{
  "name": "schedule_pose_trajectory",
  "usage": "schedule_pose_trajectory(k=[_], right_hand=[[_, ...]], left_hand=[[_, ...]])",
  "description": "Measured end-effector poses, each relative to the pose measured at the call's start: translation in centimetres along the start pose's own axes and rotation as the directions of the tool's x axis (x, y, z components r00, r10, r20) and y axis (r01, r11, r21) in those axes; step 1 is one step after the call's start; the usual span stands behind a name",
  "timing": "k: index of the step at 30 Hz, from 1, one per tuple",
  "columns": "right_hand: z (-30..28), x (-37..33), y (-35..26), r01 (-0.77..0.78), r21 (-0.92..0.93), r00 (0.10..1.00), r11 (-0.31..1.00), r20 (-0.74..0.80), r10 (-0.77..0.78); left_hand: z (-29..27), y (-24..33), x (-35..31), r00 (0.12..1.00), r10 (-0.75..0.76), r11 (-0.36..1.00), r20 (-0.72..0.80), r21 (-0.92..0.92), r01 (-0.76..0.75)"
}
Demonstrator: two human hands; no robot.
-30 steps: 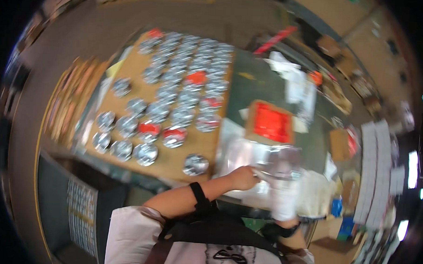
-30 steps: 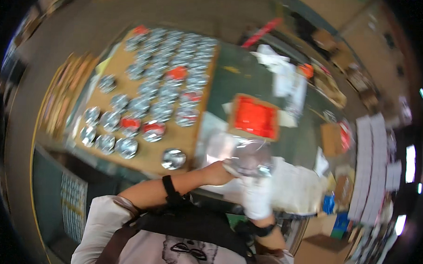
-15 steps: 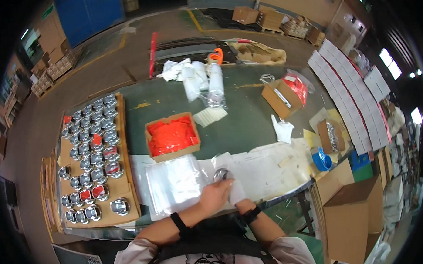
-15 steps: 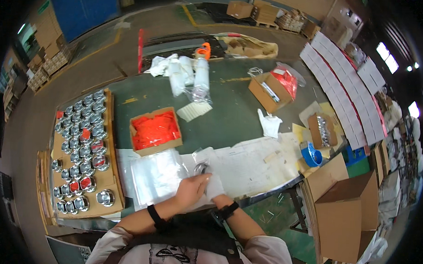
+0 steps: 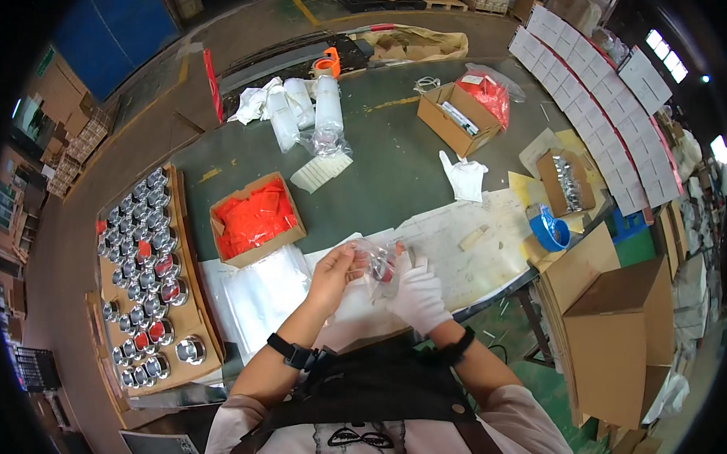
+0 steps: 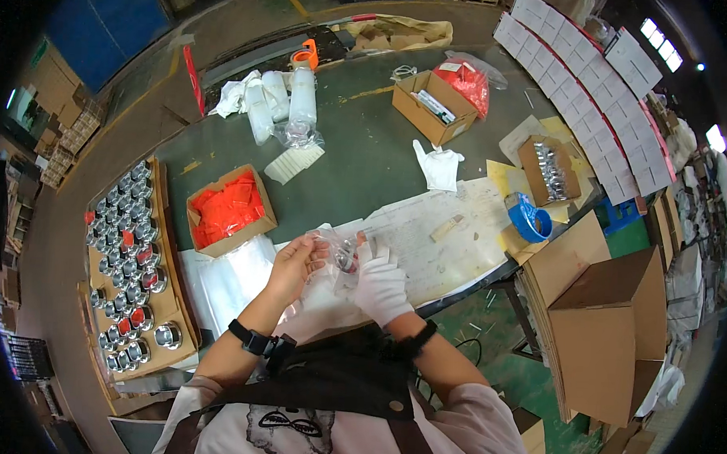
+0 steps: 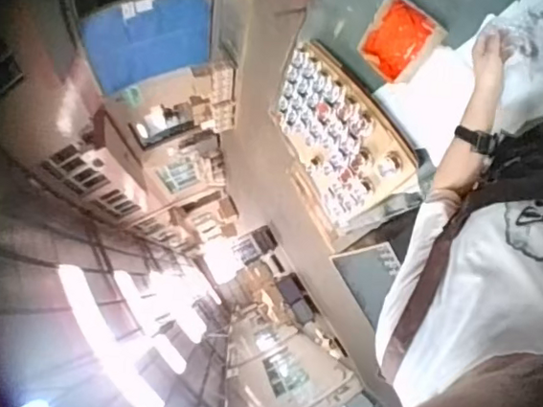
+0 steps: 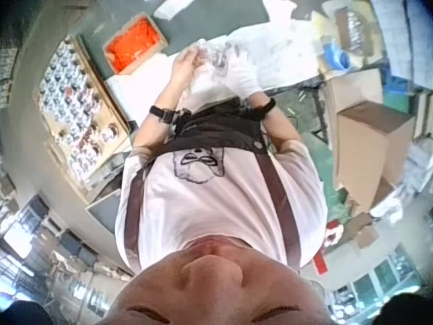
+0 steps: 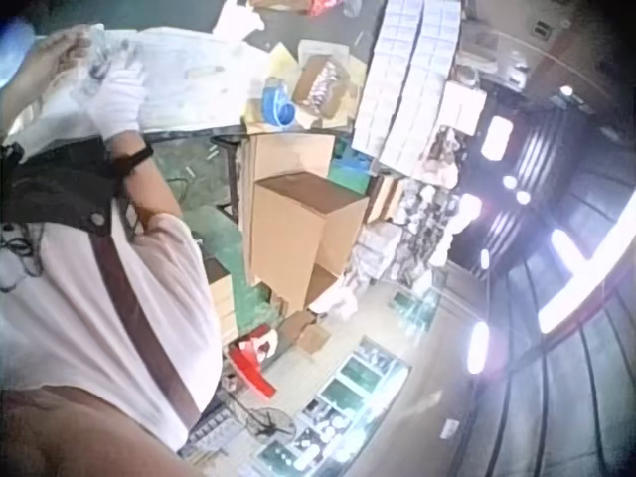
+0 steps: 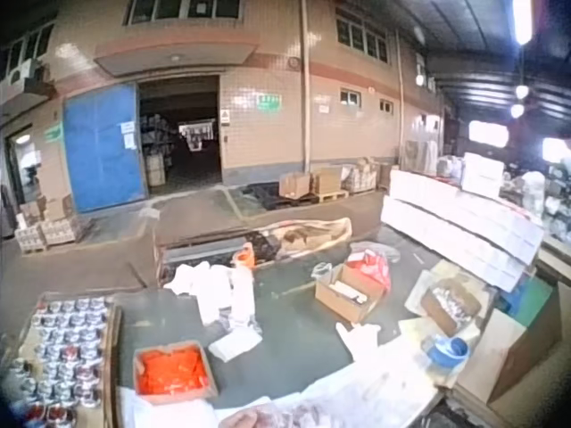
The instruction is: The person places red plastic liners into small metal containers, then wraps each container in clear plastic film. The person handles the containers one at a time, repeating the process across a batch arranged on a table.
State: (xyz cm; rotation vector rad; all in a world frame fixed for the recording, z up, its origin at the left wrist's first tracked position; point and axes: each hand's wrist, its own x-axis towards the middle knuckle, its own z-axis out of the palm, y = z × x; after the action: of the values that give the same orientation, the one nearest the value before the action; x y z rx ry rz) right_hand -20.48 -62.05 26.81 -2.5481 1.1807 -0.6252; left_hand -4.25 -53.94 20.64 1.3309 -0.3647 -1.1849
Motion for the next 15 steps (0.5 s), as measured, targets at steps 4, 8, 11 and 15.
schedule_pose_trajectory(k=[4,8,11,15], right_hand=[[6.1,-0.8,4.6,-0.713,0.570,0.699,0.407,0.622,0.352],[5.6,-1.8,3.2,-0.363,0.470,0.899,0.805,0.403,0.170],[4.7,0.1,3.5,0.518,-0.107,0.836,0.849,0.274,-0.476],[7.9,0.7,4.5,0.539,-0.516,0.834,0.665,0.436,-0.338]], left_hand=[[1.9,-1.9,-0.3,0.939,0.259,0.472,0.225,0.819,-0.327],[0.8,-3.6,0.4,0.948,0.149,0.030,0.281,0.957,-0.288],[0.0,-4.7,1.1,0.934,0.178,0.084,0.310,0.941,-0.328],[1.3,-4.1,-0.5,0.906,0.317,0.227,0.281,0.904,-0.361]])
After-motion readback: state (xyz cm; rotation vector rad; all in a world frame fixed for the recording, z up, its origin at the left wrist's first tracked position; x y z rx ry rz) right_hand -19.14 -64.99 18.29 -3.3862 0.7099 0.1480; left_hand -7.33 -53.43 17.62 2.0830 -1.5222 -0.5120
